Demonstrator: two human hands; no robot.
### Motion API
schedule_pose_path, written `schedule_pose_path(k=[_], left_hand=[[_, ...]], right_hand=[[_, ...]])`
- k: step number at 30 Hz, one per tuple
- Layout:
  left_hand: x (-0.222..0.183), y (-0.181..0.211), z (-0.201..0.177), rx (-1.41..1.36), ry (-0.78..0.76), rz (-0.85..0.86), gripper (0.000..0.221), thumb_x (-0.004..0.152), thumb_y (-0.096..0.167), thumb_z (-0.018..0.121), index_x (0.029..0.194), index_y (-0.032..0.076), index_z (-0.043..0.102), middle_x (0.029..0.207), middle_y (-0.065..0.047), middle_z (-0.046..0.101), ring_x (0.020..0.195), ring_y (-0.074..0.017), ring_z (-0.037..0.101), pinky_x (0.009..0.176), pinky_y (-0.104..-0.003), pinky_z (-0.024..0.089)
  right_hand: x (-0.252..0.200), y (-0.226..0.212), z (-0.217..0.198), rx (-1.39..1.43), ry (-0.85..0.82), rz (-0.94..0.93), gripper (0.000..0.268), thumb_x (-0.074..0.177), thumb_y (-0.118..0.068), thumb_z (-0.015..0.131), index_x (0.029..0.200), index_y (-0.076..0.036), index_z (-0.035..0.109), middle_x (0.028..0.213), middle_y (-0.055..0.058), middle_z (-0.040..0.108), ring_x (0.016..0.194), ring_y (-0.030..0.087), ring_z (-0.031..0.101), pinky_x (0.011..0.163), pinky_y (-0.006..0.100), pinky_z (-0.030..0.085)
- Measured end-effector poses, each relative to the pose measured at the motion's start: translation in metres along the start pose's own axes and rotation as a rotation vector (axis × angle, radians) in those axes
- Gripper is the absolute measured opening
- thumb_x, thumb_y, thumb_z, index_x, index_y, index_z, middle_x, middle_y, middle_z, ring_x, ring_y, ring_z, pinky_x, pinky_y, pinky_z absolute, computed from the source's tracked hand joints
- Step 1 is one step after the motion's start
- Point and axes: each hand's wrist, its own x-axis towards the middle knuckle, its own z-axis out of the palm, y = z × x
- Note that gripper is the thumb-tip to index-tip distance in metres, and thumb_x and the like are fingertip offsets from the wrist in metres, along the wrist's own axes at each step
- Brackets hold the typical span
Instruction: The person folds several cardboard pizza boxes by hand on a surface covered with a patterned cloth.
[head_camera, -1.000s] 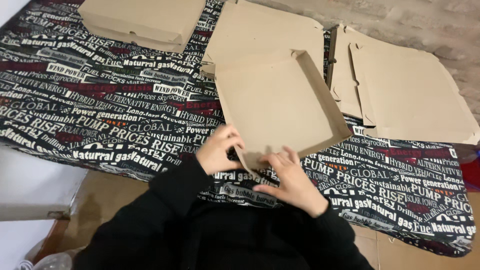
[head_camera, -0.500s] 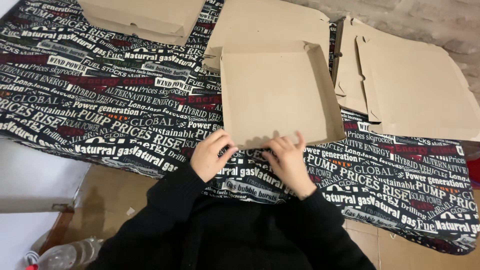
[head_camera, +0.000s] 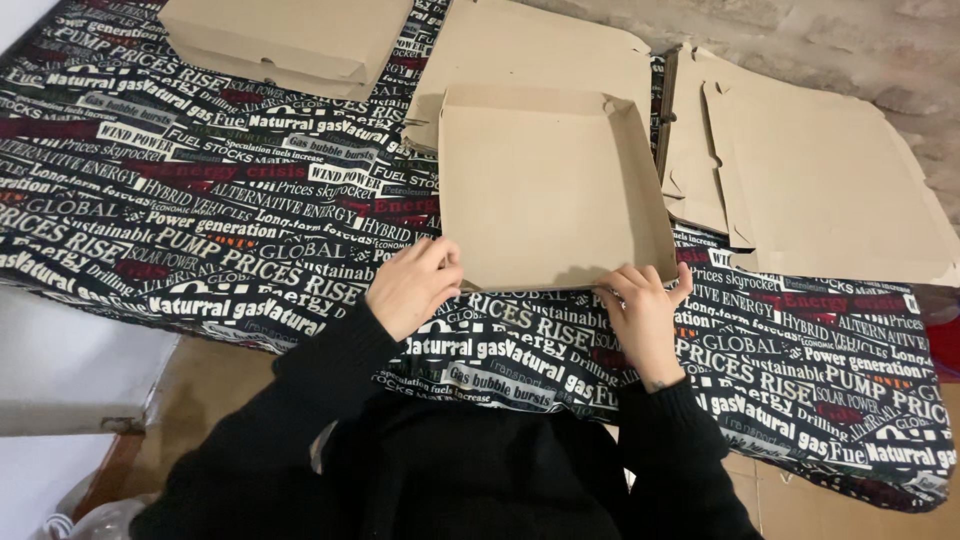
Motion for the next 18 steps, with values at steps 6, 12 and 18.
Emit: schedule_pose_path(k=[6,12,18], left_hand=[[0.018,0.02,-0.028,0.005,-0.183,-0.188,0.012,0.108,0.033,0.061,0.109,0.022,0.065,0.117,0.005,0.063,0.098,-0.0306,0.074,0.083,-0.048,0.063],[0.019,0.018,-0.076,-0.028,-0.283,-0.244,0.07,0.089,0.075,0.067,0.143,0.032,0.052,0.095,0.0,0.078,0.087,-0.0383,0.08,0.081,-0.055,0.06],[-0.001,-0.023,-0.009,0.138,-0.143,-0.092,0.022,0.093,0.05,0.074,0.101,0.029,0.073,0.089,0.006,0.067,0.095,-0.0239,0.074,0.084,-0.041,0.06]], right_hand=[[-0.006,-0.017,-0.01,0.062,-0.005,-0.045,0.006,0.096,-0.028,0.08,0.098,-0.025,0.076,0.091,-0.008,0.072,0.097,0.015,0.066,0.127,0.061,0.013],[-0.014,-0.043,-0.027,0.168,-0.022,-0.1,0.007,0.097,-0.029,0.079,0.094,-0.024,0.076,0.088,-0.007,0.075,0.094,0.012,0.072,0.124,0.053,0.024],[-0.019,-0.002,-0.025,0.273,0.019,-0.04,0.017,0.104,-0.034,0.076,0.094,-0.022,0.078,0.09,-0.003,0.079,0.099,0.017,0.075,0.119,0.051,0.036]])
